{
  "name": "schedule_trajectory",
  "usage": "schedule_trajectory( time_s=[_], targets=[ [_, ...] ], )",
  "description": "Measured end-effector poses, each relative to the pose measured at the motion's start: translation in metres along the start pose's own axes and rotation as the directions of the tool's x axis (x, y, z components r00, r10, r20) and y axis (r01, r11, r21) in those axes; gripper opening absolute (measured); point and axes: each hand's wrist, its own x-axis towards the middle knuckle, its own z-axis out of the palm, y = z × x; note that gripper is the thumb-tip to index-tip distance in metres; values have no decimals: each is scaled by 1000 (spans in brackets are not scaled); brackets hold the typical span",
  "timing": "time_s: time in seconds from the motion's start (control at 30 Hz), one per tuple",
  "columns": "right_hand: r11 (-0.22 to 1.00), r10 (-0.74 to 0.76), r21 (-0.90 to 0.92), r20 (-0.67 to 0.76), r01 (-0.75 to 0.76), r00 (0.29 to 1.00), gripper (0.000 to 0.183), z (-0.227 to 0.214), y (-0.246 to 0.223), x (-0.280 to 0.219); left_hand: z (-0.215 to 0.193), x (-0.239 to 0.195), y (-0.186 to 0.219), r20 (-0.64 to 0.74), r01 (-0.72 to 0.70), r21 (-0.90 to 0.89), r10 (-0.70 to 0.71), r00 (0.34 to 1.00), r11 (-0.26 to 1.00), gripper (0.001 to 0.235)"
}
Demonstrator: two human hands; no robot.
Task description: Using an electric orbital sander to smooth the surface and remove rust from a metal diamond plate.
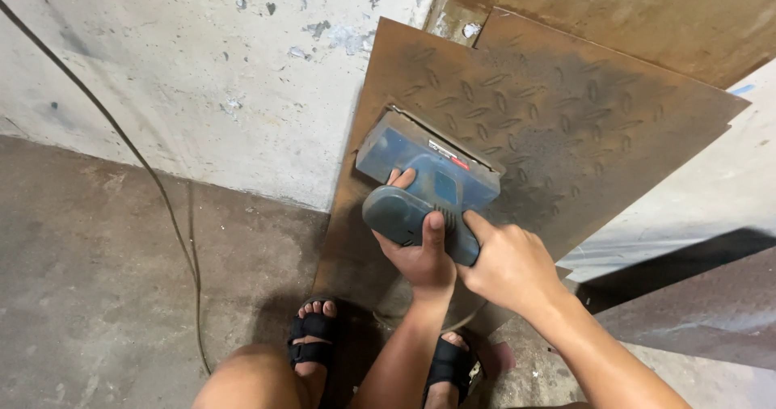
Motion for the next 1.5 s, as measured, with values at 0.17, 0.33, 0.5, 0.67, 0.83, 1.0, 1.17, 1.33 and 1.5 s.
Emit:
schedule_trajectory(
  time_s=[0.17, 0.33, 0.5, 0.67, 0.83, 1.0, 1.17, 1.33, 1.5],
  targets=[
    [1000, 6, 18, 24, -6, 1000, 76, 1, -2, 3, -1, 5, 5, 5, 7, 4, -7, 1000, 1000, 65],
    [1000, -20, -4, 29, 20, 999, 76, 0, -4, 5, -3, 8, 5, -10, 27, 7, -27, 1000, 1000, 63],
    [1000, -23, -15, 29, 23, 999, 76, 1, -9, 3, -6, 9, 4, -13, 26, 21, -25, 1000, 999, 63],
    [1000, -28, 6, 32, 28, 999, 75, 2, -13, 3, -11, 11, 5, 7, 45, 35, -45, 999, 998, 62],
    [999, -53, 12, 31, 53, 998, 75, 4, -16, 4, -11, 18, 9, 8, 39, 28, -39, 999, 999, 63],
    [994, -88, 61, 3, 88, 996, 70, 2, -17, 5, -11, 21, 10, -1, 72, 12, -72, 997, 997, 63],
    [987, -121, 106, -28, 123, 992, 66, 2, -19, 3, -12, 22, 12, -3, 109, 11, -109, 994, 994, 62],
    [975, -148, 159, -40, 152, 988, 72, -1, -26, 1, -12, 27, 14, -2, 142, -3, -142, 990, 990, 62],
    [968, -158, 188, -62, 167, 986, 57, 1, -26, 6, -11, 34, 14, -5, 117, 5, -117, 993, 993, 62]
  ],
)
